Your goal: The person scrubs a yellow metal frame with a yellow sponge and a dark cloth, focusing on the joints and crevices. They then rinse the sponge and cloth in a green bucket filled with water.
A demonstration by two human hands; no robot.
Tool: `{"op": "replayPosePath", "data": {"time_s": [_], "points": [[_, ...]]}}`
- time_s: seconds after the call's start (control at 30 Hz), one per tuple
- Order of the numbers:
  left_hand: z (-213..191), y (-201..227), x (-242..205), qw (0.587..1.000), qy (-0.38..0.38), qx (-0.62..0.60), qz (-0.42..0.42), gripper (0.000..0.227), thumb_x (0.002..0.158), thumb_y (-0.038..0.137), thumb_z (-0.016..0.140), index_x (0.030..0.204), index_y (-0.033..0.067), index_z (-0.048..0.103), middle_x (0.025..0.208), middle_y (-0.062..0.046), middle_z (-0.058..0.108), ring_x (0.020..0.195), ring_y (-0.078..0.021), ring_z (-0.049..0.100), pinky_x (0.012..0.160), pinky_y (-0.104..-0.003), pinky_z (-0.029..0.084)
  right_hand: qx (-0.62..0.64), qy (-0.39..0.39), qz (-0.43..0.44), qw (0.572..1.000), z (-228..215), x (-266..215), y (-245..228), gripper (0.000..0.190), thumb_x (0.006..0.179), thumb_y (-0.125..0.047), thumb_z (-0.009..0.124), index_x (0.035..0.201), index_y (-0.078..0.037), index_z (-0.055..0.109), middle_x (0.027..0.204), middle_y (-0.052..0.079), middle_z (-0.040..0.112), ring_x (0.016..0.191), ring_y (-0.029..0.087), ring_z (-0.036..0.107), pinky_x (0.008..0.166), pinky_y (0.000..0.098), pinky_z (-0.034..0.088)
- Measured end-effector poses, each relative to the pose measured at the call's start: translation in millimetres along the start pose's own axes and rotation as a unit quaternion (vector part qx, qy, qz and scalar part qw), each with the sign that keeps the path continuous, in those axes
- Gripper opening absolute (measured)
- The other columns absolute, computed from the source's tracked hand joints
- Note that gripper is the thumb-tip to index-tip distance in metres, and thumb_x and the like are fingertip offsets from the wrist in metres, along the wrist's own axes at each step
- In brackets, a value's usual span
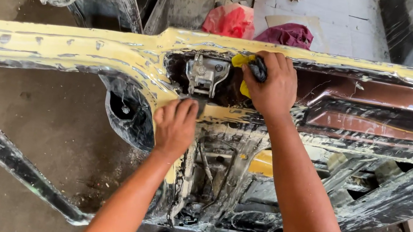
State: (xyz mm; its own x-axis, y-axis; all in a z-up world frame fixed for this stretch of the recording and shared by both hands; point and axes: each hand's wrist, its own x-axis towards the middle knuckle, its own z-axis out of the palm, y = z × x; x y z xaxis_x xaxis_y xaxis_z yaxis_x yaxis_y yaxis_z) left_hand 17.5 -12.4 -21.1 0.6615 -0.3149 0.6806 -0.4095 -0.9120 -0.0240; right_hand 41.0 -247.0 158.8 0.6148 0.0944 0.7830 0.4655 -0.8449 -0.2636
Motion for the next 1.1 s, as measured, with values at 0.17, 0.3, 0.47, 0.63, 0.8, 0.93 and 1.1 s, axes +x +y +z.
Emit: {"op": "replayPosePath", "data": {"time_s": [0.17,0.3,0.47,0.63,0.8,0.93,1.1], "points": [[3.2,47.5,31.5,0.998,-0.015,-0.025,0.048,0.036,0.094,0.022,0.071,0.127,0.0077,0.068,0.135,-0.008,0.059,0.123,-0.0259,0.051,0.102,-0.047,0.033,0.004,0.011,-0.021,1.0,-1.3,3.8,2.2,0.031,0.089,-0.021,0.083,0.11,-0.006,0.066,0.107,0.012,0.066,0.1,0.037,0.062,0.087,0.0464,0.049],[-1.0,0.7,6.3,0.999,0.01,0.002,0.037,0.039,0.095,0.019,0.066,0.131,0.0068,0.067,0.136,-0.008,0.058,0.122,-0.0265,0.051,0.097,-0.047,0.037,0.007,0.008,-0.012,1.0,0.6,1.5,3.3,0.031,0.089,-0.022,0.083,0.11,-0.006,0.066,0.105,0.012,0.066,0.099,0.037,0.062,0.086,0.046,0.049],[-10.6,31.7,17.2,1.0,-0.009,0.001,0.016,0.035,0.095,0.013,0.065,0.129,0.0068,0.068,0.136,-0.006,0.059,0.122,-0.0241,0.052,0.099,-0.044,0.037,-0.004,0.01,-0.013,1.0,2.8,-0.9,2.6,0.032,0.09,-0.022,0.082,0.114,-0.007,0.066,0.108,0.012,0.065,0.1,0.037,0.061,0.086,0.0461,0.048],[-21.3,30.9,12.3,0.995,-0.028,-0.051,0.075,0.028,0.093,0.014,0.064,0.12,0.0122,0.072,0.128,-0.004,0.064,0.117,-0.0224,0.056,0.101,-0.043,0.034,-0.046,0.008,-0.018,0.999,9.5,-16.0,-1.0,0.034,0.091,-0.025,0.082,0.116,-0.009,0.066,0.109,0.01,0.063,0.1,0.034,0.059,0.084,0.0458,0.044],[-72.6,-42.6,-19.6,0.984,0.092,-0.099,-0.113,0.029,0.098,0.016,0.064,0.123,0.0049,0.072,0.125,-0.003,0.069,0.111,-0.021,0.059,0.095,-0.041,0.031,-0.153,-0.008,-0.117,0.981,56.7,-76.6,-29.2,0.026,0.09,-0.033,0.08,0.101,-0.016,0.064,0.098,0.005,0.058,0.089,0.026,0.054,0.08,0.0418,0.038],[-86.7,-52.3,-33.8,0.975,0.124,-0.113,-0.148,0.022,0.104,0.018,0.064,0.121,0.0066,0.073,0.124,-0.004,0.068,0.11,-0.0235,0.058,0.1,-0.044,0.031,-0.157,-0.005,-0.127,0.979,82.3,-80.9,-46.7,0.026,0.095,-0.037,0.077,0.093,-0.019,0.058,0.091,0.001,0.055,0.086,0.024,0.053,0.079,0.0417,0.038],[-81.4,-44.0,-23.9,0.951,0.157,-0.189,-0.19,0.021,0.105,0.017,0.062,0.12,0.0059,0.071,0.123,-0.003,0.069,0.112,-0.0248,0.062,0.1,-0.044,0.035,-0.105,-0.108,-0.241,0.959,131.9,-89.1,-79.1,0.019,0.091,-0.034,0.069,0.101,-0.02,0.06,0.09,0.0,0.056,0.082,0.019,0.053,0.074,0.0367,0.039]]}}
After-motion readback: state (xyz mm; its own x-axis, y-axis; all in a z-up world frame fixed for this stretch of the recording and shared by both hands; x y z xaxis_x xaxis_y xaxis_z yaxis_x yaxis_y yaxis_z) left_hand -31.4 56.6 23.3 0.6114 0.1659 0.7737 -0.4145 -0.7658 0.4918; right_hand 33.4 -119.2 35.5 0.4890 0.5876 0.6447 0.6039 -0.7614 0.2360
